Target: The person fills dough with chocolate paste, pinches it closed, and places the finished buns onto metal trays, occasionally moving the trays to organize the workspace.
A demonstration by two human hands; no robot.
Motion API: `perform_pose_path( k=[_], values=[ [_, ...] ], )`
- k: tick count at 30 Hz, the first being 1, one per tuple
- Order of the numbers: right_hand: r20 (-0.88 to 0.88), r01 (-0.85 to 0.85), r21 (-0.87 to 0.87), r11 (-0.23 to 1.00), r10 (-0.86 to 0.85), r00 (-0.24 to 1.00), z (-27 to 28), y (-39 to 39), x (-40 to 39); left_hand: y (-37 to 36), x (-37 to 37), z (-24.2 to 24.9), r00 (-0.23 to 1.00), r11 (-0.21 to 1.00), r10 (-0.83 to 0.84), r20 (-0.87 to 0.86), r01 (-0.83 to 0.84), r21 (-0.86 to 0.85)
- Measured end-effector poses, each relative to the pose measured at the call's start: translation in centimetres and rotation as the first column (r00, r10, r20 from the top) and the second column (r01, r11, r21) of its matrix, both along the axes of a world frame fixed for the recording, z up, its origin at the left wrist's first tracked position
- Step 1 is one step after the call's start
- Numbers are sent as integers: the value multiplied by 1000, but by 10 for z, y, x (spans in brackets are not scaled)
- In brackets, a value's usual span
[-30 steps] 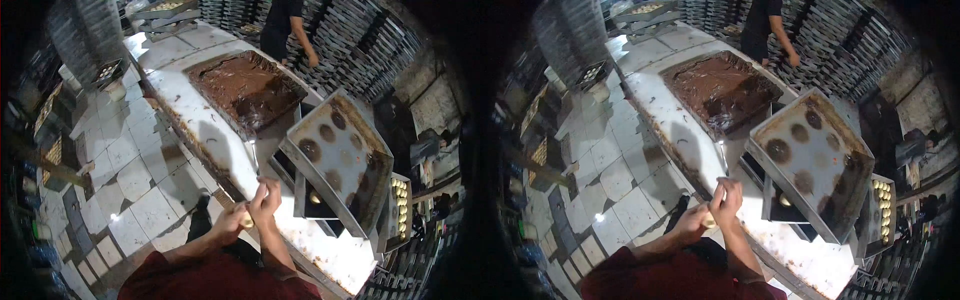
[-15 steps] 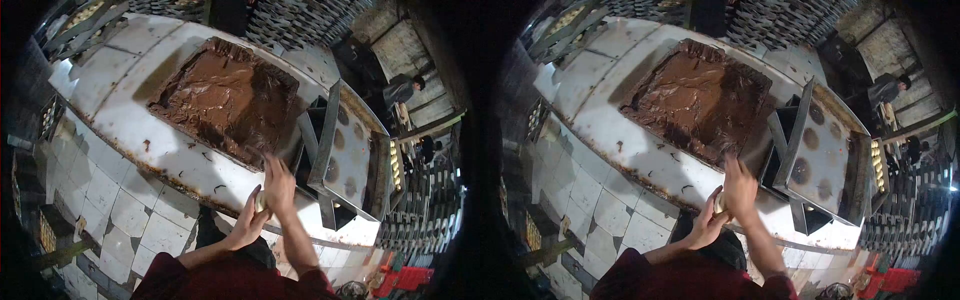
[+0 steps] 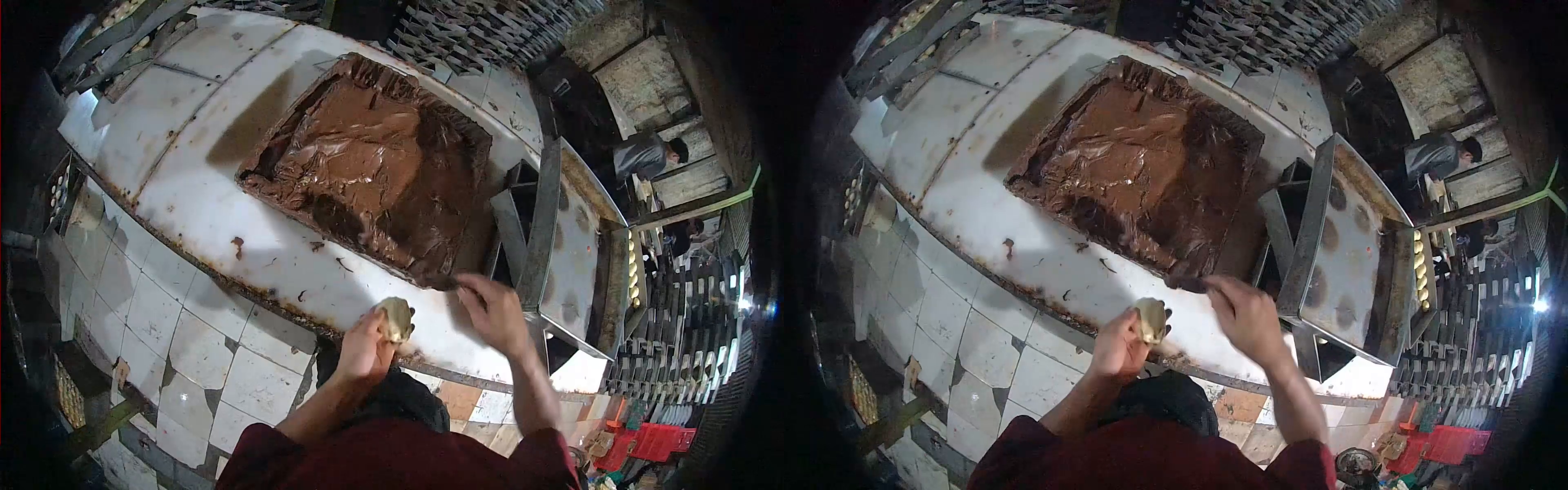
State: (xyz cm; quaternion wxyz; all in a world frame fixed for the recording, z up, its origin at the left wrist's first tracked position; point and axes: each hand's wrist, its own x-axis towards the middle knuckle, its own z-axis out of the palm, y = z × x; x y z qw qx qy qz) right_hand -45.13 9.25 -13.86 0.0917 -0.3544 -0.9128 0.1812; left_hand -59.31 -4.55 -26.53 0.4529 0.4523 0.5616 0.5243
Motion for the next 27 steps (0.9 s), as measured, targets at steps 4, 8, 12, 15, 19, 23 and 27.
perform_pose_path(
  k=[4, 8, 12, 15, 19, 23, 27],
  values=[
    [-366, 111, -4, 994, -105, 925, -28, -49, 2, 20, -5, 47, 57, 981, 191, 980, -15, -191],
    [-598, 118, 308, 944, 96, 796, -111, -51, 23, 23, -12, 80, -109, 943, 315, 943, -79, -324],
    [-633, 303, 198, 932, -114, 765, -159, -46, 60, -5, -26, 84, 134, 943, 104, 985, -328, -55],
    [-512, 320, 105, 942, -225, 829, -175, -39, 63, -24, -5, 80, 423, 894, 165, 891, -446, 47],
    [-536, 310, 289, 906, -115, 836, -129, -53, 66, -38, 49, 86, 549, 854, 79, 832, -468, 228],
    [-709, -50, -275, 960, -168, 685, -76, -68, 93, -54, 108, 53, 603, 879, -31, 797, -363, 309],
    [-399, -371, -900, 227, -91, 912, -46, -56, 109, -76, 157, 53, 618, 947, -135, 775, -149, 284]
  ],
)
